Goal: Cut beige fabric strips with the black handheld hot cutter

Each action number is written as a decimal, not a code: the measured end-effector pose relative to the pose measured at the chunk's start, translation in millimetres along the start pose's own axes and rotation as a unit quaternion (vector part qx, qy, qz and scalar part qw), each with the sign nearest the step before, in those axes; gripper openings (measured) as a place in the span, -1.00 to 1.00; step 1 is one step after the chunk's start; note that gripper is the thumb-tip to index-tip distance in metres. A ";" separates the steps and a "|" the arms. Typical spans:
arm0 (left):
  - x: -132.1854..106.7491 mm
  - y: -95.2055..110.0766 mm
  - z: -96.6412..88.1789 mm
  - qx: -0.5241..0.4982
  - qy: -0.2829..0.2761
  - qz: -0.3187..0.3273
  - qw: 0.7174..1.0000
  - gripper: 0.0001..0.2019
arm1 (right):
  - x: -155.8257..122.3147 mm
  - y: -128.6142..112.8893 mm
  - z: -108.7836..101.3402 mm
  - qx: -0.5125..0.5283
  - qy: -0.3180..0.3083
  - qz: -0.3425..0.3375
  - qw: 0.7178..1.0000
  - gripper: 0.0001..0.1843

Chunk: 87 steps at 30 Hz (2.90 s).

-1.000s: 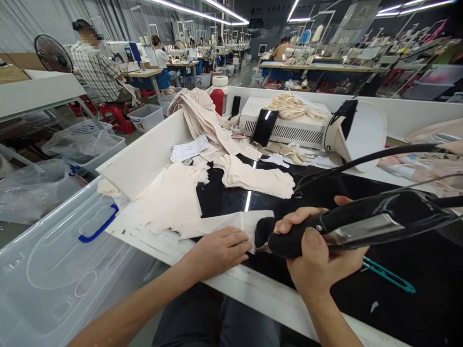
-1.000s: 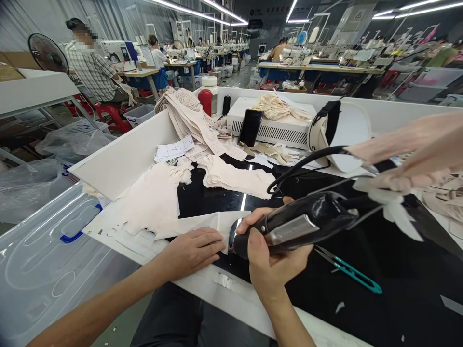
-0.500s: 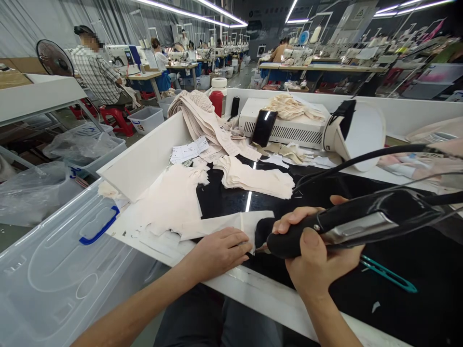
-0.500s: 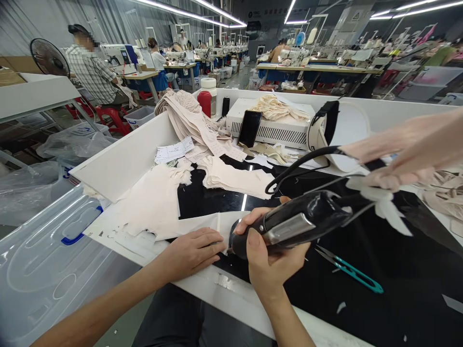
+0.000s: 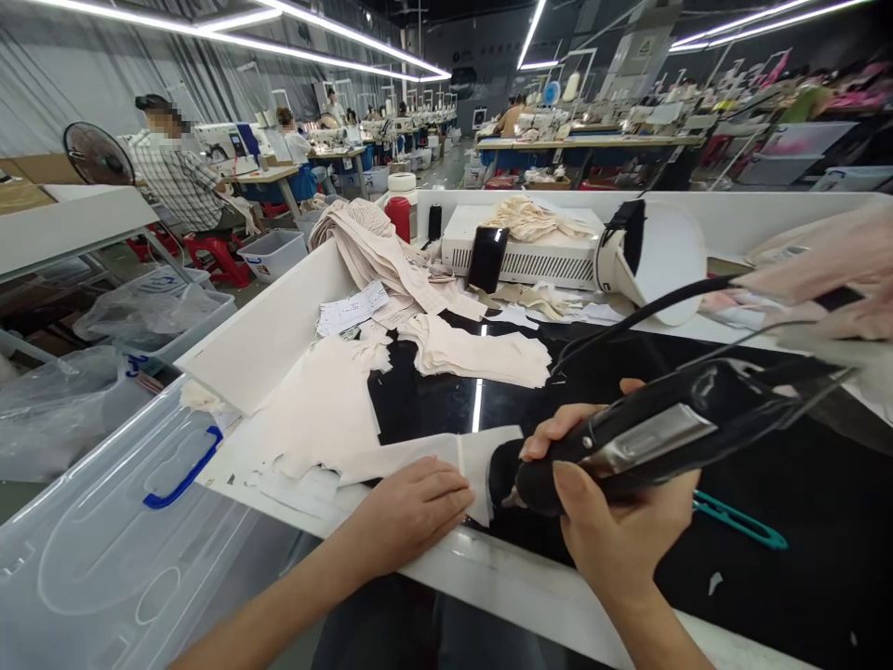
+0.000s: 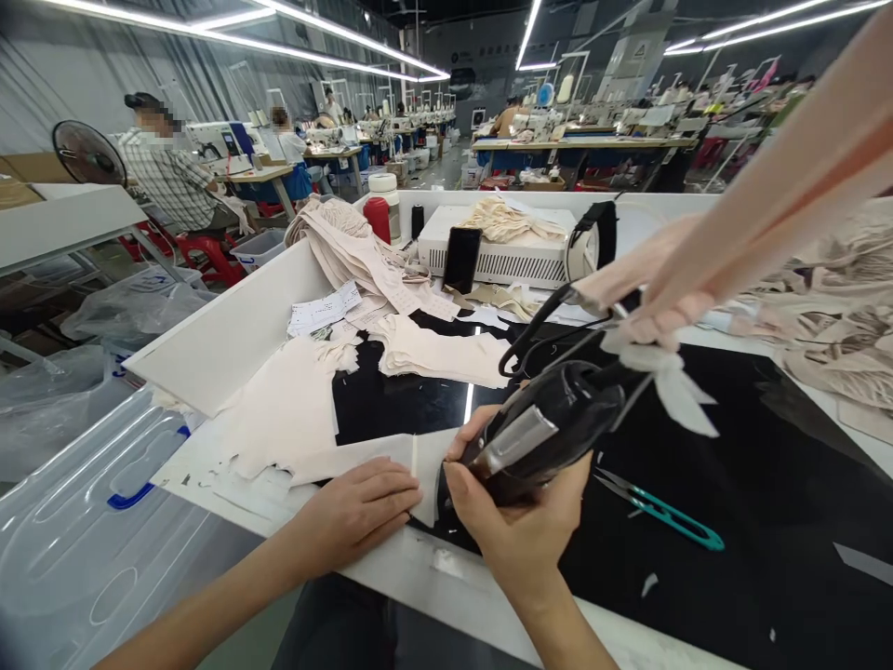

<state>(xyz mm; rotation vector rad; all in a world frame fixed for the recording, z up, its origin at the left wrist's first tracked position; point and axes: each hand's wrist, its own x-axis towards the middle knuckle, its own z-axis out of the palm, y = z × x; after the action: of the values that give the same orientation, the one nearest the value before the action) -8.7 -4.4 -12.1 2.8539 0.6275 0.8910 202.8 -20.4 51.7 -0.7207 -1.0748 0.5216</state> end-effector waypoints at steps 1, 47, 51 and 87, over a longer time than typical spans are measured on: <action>-1.6 1.8 -2.9 -0.004 -0.007 0.000 1.000 -0.78 | 4.3 -0.8 -3.9 -0.010 0.011 -0.002 1.000 -0.31; 61.2 -9.0 35.2 0.082 -0.061 -0.030 0.994 -0.77 | 41.1 47.8 -15.9 -0.038 0.078 -0.046 0.995 -0.68; 61.4 -8.0 35.5 0.082 -0.065 -0.035 0.994 -0.77 | 38.0 43.4 -17.8 -0.013 0.083 -0.047 0.995 -0.68; 30.6 3.9 30.4 0.036 -0.030 -0.044 0.998 -0.84 | 17.2 12.3 -31.9 -0.070 0.128 -0.005 0.989 -0.41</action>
<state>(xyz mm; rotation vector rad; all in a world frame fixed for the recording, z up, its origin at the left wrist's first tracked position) 32.6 5.7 -20.4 2.8785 0.7867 0.7809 238.3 -9.0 43.6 -0.8794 -0.8794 0.3359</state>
